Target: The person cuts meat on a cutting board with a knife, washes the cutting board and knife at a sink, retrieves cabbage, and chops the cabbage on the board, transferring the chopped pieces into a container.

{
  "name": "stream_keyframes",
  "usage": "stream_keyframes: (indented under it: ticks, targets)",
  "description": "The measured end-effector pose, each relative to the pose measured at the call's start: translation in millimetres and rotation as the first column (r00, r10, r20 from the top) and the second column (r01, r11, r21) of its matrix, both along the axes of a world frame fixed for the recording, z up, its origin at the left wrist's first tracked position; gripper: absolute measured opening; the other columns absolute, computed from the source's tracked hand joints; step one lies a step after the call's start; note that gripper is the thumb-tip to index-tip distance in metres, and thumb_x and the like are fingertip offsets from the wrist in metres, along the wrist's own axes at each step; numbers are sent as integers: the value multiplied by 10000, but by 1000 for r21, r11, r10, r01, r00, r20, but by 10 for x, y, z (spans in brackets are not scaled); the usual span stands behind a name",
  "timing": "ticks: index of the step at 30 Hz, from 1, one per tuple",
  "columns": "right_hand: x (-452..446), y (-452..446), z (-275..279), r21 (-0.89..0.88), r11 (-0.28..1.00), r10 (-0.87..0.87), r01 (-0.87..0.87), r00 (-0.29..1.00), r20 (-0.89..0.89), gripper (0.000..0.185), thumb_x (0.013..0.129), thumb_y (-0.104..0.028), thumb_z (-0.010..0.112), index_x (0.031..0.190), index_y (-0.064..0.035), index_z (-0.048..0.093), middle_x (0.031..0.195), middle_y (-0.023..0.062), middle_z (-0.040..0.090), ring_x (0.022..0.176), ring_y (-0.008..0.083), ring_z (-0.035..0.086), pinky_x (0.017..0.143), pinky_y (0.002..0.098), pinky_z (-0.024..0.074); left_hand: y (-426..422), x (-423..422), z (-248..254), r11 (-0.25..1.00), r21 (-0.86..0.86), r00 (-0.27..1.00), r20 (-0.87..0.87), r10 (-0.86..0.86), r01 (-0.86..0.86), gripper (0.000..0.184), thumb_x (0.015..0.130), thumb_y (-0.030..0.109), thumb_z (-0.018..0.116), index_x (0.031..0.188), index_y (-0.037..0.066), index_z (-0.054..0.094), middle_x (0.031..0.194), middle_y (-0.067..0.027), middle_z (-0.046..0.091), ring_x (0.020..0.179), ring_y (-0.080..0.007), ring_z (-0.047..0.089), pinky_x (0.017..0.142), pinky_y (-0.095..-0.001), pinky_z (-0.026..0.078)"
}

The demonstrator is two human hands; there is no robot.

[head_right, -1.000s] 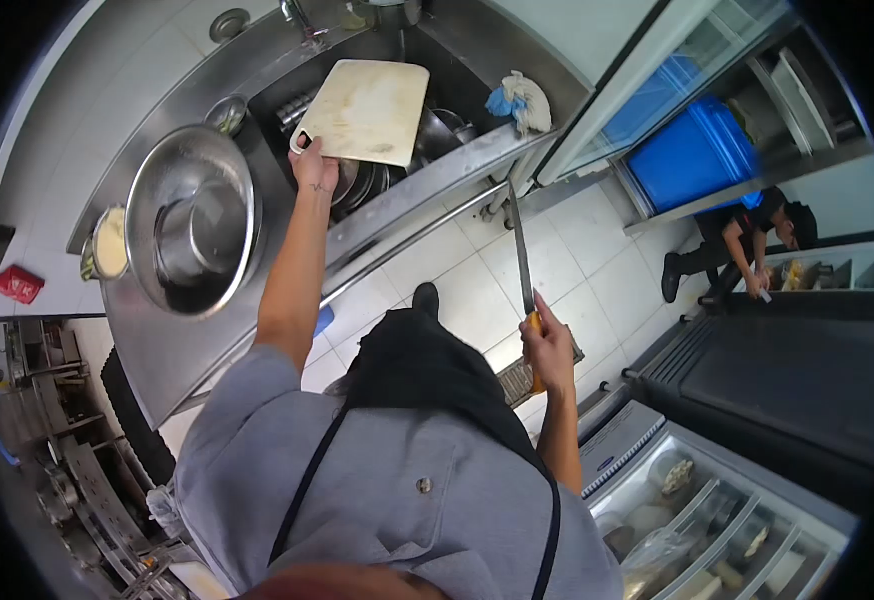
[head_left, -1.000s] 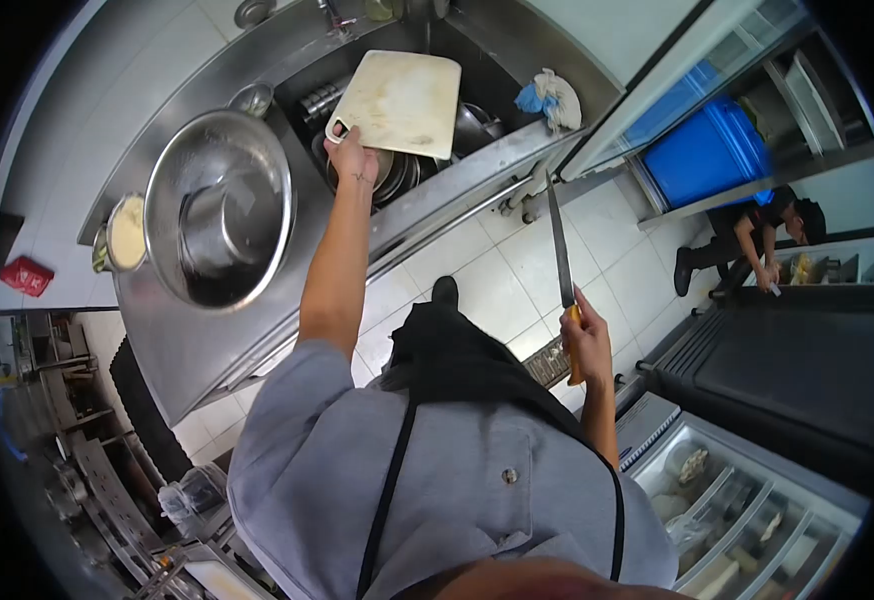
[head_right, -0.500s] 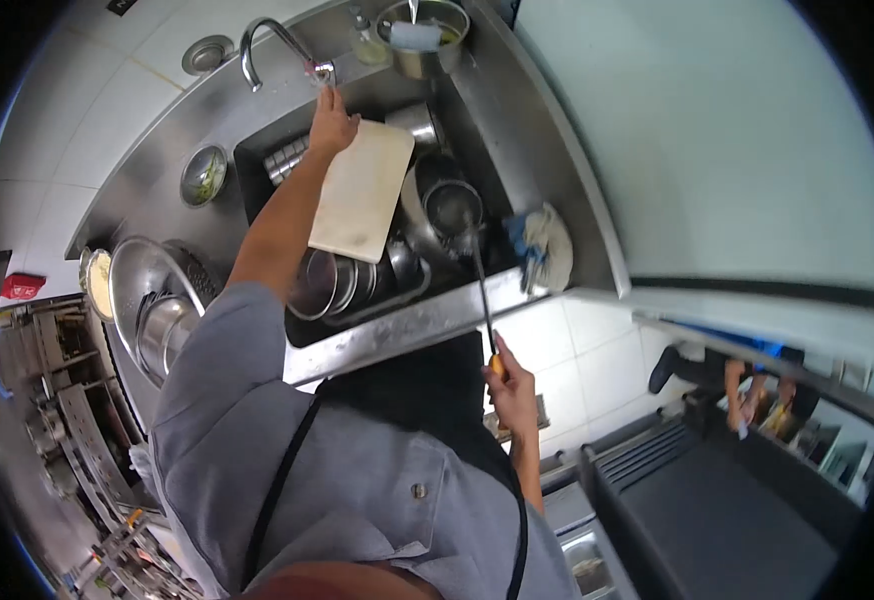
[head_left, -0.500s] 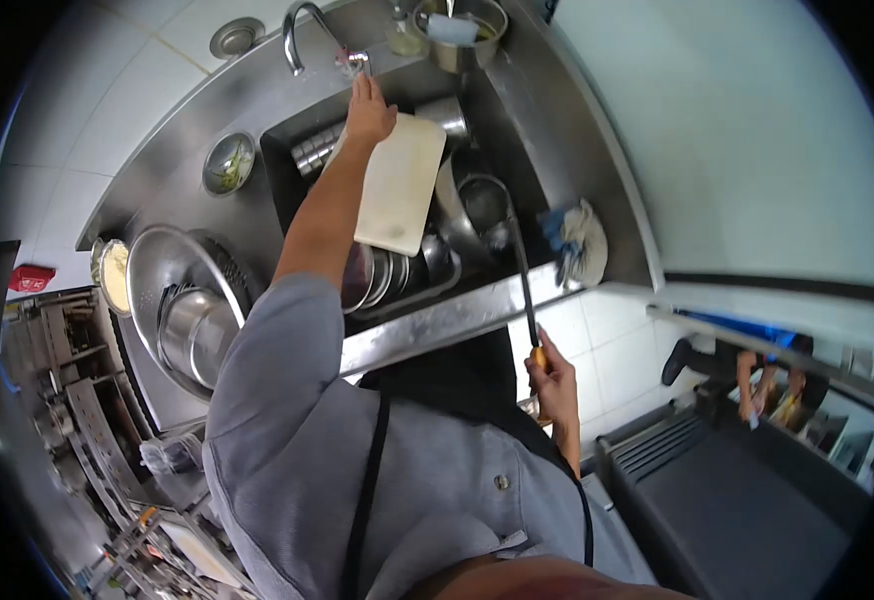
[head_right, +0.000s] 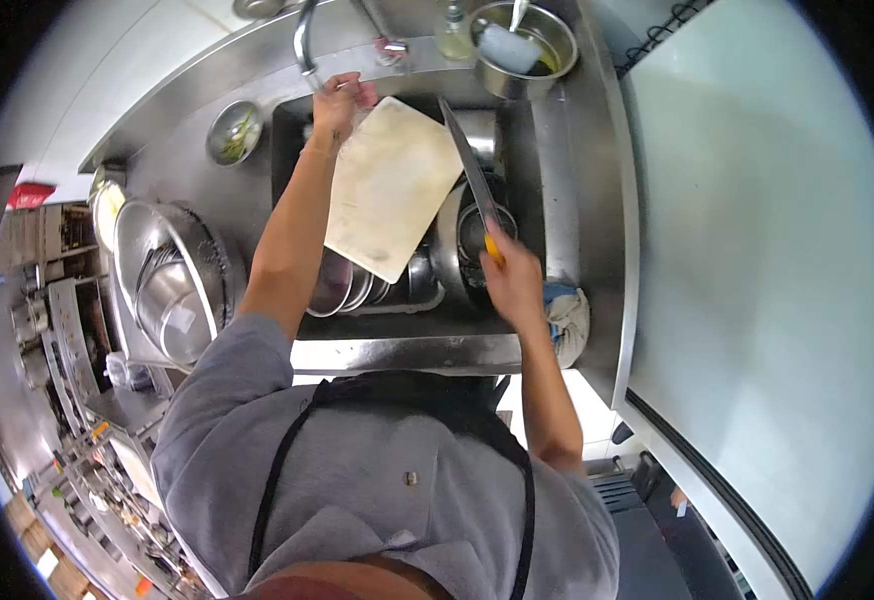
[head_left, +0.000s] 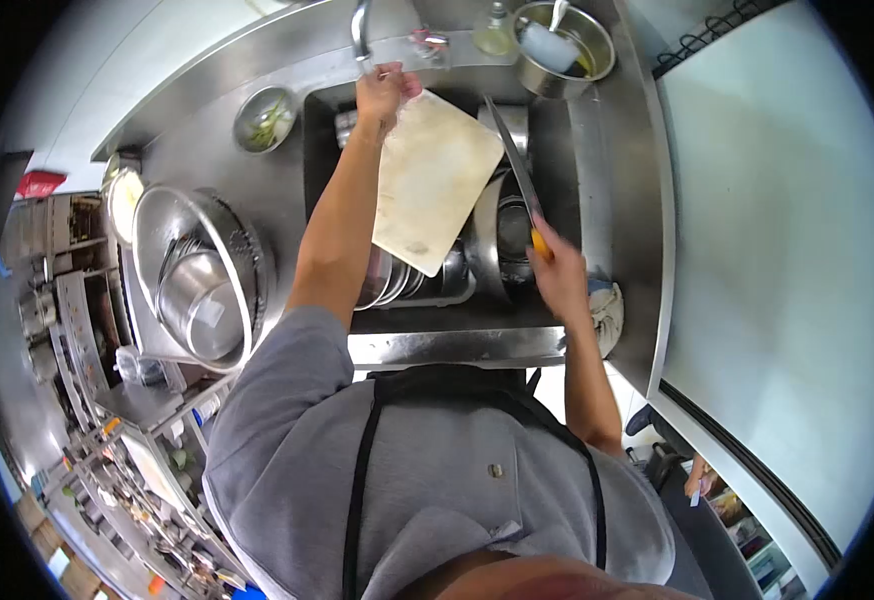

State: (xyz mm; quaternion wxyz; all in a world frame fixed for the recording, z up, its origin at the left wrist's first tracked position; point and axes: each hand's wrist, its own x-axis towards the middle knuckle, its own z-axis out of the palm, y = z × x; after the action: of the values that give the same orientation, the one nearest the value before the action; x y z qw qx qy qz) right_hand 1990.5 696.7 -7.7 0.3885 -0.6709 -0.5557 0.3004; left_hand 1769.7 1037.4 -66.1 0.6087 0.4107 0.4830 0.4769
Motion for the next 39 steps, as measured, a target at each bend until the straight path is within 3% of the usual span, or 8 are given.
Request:
stream_keyframes:
  ticks: [3,6,15,31,35,36,37,39]
  targets:
    - [-308,753,3,-28,997,77,-74,987,143,489,851,-97,639,1337,-129,594,995,221,660,935,410,638,816,457,506,-89,-287,5,996,90,994,-106,24,-15,306,1004,307,576,931,14,629,632,-21,521,516,-121,489,478,-284,403]
    - [-776,1297,52,25,995,86,-98,947,309,469,850,-111,647,1314,-156,601,978,205,643,904,395,647,792,472,516,-396,-426,43,962,-226,988,-44,146,-152,620,942,608,536,956,-5,632,659,-26,526,564,-136,534,479,-340,435]
    - [-1286,1560,134,67,981,129,-184,865,485,424,803,-121,727,1170,-99,517,982,181,654,885,402,652,737,507,517,-805,-506,331,950,-305,974,228,9,63,108,907,88,684,1000,43,650,951,-68,681,901,-187,632,763,-365,490]
    - [-316,257,149,124,992,-49,-17,860,508,409,792,-84,741,1150,-78,544,949,149,673,859,380,644,741,465,524,-77,-478,11,946,-269,949,299,-97,182,234,949,232,653,1024,12,683,910,-67,679,823,-145,624,713,-295,500]
    - [-20,-172,69,87,990,-127,112,975,180,343,872,-71,664,1183,-61,521,867,169,678,645,337,627,601,400,527,-162,-323,218,959,-254,961,-212,-179,123,322,920,338,704,954,18,713,794,-73,673,638,-142,605,568,-274,476]
    - [65,-247,65,-148,977,-194,156,935,-296,298,904,-79,624,1181,-65,512,826,160,670,591,284,611,533,357,501,-198,-317,199,976,-156,946,-263,-187,149,333,924,337,700,952,5,713,790,-76,676,643,-146,616,564,-268,481]
    - [103,-321,43,-366,927,-326,82,661,-676,255,937,-88,583,1178,-68,504,784,151,662,536,230,596,465,313,475,-247,-310,173,982,-58,930,-314,-188,179,345,928,336,696,951,-8,714,785,-80,679,647,-150,628,560,-262,487]
    - [142,-408,16,-365,927,-356,81,490,-796,196,966,-107,515,1158,-82,483,751,138,640,476,152,542,391,257,417,-285,-270,118,973,-79,954,-195,-228,217,323,911,297,716,955,-23,712,797,-89,686,686,-166,663,575,-261,505]
